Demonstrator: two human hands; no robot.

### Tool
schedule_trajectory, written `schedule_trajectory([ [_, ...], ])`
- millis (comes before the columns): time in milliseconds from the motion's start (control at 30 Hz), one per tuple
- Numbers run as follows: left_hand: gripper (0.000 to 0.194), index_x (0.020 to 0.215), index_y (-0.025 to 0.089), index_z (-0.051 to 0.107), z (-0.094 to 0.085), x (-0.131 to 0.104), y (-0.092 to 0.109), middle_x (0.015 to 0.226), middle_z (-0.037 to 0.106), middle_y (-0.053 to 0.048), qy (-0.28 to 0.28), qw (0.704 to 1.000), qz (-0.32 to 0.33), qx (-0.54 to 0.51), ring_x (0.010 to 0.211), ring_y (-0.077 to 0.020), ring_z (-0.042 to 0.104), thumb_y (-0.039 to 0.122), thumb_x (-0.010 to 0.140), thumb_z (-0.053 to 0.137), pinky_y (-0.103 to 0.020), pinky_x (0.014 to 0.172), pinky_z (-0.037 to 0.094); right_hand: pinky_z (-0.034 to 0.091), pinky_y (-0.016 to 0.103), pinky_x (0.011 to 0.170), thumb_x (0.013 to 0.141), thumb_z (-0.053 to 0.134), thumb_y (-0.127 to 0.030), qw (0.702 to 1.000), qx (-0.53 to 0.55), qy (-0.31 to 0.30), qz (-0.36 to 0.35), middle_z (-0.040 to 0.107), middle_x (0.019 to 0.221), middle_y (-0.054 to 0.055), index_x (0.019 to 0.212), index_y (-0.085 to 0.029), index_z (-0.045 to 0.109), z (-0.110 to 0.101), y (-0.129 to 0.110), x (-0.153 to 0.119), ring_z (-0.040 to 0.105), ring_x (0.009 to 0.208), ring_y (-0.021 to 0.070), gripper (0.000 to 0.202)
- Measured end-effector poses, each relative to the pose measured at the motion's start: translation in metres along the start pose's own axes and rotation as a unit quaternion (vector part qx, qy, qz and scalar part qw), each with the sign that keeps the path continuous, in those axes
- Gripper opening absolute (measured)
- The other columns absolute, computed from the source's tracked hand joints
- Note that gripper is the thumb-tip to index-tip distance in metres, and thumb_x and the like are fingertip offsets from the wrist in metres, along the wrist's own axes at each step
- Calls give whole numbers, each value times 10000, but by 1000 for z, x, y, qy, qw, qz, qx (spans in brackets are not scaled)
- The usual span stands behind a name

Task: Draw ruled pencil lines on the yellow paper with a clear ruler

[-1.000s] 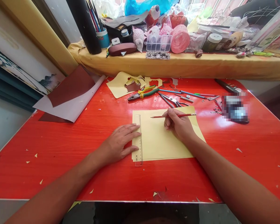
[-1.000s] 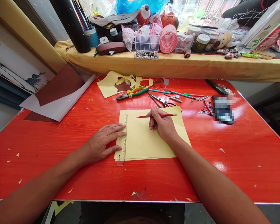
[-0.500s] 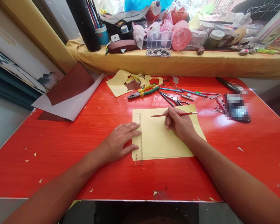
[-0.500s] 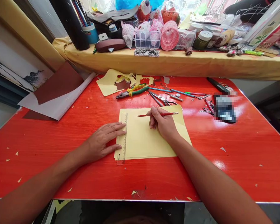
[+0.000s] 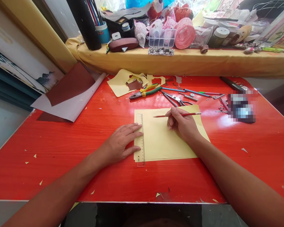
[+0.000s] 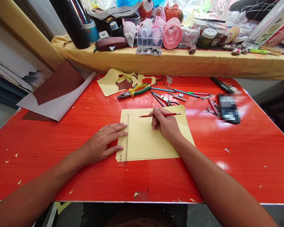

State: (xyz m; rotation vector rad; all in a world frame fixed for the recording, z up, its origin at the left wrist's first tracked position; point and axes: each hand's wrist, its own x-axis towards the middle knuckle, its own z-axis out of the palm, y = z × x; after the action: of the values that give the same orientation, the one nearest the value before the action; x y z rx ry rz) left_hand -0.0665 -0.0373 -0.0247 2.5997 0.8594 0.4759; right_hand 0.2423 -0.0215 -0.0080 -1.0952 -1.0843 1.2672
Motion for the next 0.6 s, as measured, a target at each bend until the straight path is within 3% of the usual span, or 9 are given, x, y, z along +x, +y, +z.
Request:
schedule_trajectory([
  [600,454,1465,245,649,5,-2,-2,1656,550,-106,13,1000,-11,-17,1561,-295,478,483,1080,609,-505,1279,413,409,272,452,948,770,-659,1000,-9,-6,-1,582,547,-26,841,-205,767,-3,3,0,569,464,133,466],
])
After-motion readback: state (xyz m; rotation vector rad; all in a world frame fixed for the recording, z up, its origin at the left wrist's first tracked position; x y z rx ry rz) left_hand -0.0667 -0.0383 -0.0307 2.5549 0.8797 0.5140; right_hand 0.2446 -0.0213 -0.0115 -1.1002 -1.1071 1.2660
